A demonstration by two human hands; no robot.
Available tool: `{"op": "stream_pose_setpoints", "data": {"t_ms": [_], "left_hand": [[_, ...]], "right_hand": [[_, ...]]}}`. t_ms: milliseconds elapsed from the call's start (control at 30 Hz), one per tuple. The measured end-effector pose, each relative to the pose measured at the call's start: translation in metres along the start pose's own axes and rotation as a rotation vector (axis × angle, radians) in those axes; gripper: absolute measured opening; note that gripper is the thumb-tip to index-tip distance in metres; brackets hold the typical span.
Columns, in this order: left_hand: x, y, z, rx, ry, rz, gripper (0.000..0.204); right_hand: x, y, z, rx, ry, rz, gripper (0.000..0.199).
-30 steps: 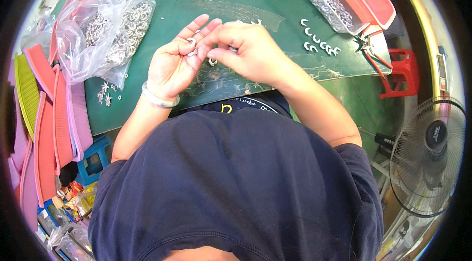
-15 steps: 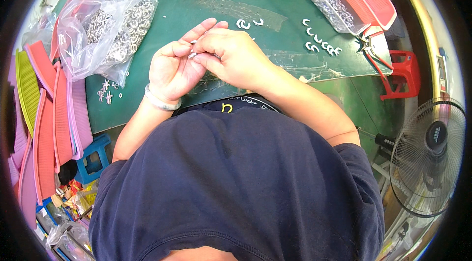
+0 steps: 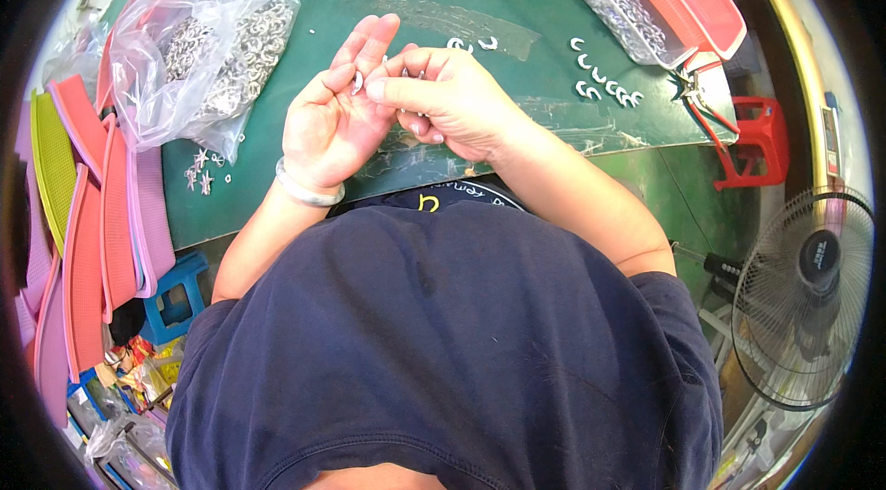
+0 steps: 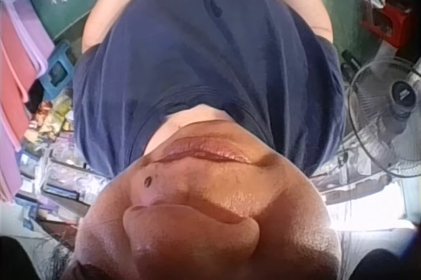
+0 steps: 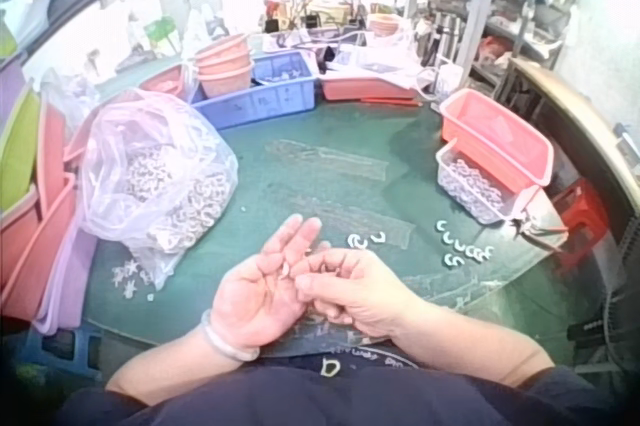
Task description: The person picks up small metal clips from a desk, manipulates them with both hands, and places them into a pink plastic container.
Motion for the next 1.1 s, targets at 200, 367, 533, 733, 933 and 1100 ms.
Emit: {"op": "stream_pose_setpoints", "data": {"t_ms": [200, 367, 533, 733, 933, 1100], "left_hand": [[-0.002, -0.004, 0.004, 0.393, -0.211, 0.1, 0.047], [-0.004, 0.009, 0.006, 0.544, -0.173, 0.172, 0.033], [-0.016, 0.024, 0.019, 0.618, -0.184, 0.307, 0.017], [-0.016, 0.025, 0.021, 0.61, -0.17, 0.341, 0.01], [-0.016, 0.026, 0.02, 0.581, -0.158, 0.344, 0.009], [-0.011, 0.028, 0.016, 0.6, -0.113, 0.37, 0.011]], "right_hand": [[0.005, 0.0, -0.001, -0.148, 0.136, 0.079, 0.011], [-0.003, 0.007, -0.026, -0.488, 0.429, 0.269, 0.01], [-0.02, -0.004, -0.055, -0.874, 0.736, 0.345, 0.01], [-0.023, -0.008, -0.055, -1.008, 0.783, 0.389, 0.008], [-0.026, -0.007, -0.057, -0.977, 0.81, 0.386, 0.008], [-0.027, 0.0, -0.056, -0.959, 0.77, 0.371, 0.01]]}}
Point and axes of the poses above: each hand's wrist, its own x-axis towards the middle knuckle, its own y-axis out of the back of the hand, z = x × y, the point moved 10 cm from there along x, towards the middle knuckle, and after that the axes turned 11 degrees about -x, right-handed, at the moved point
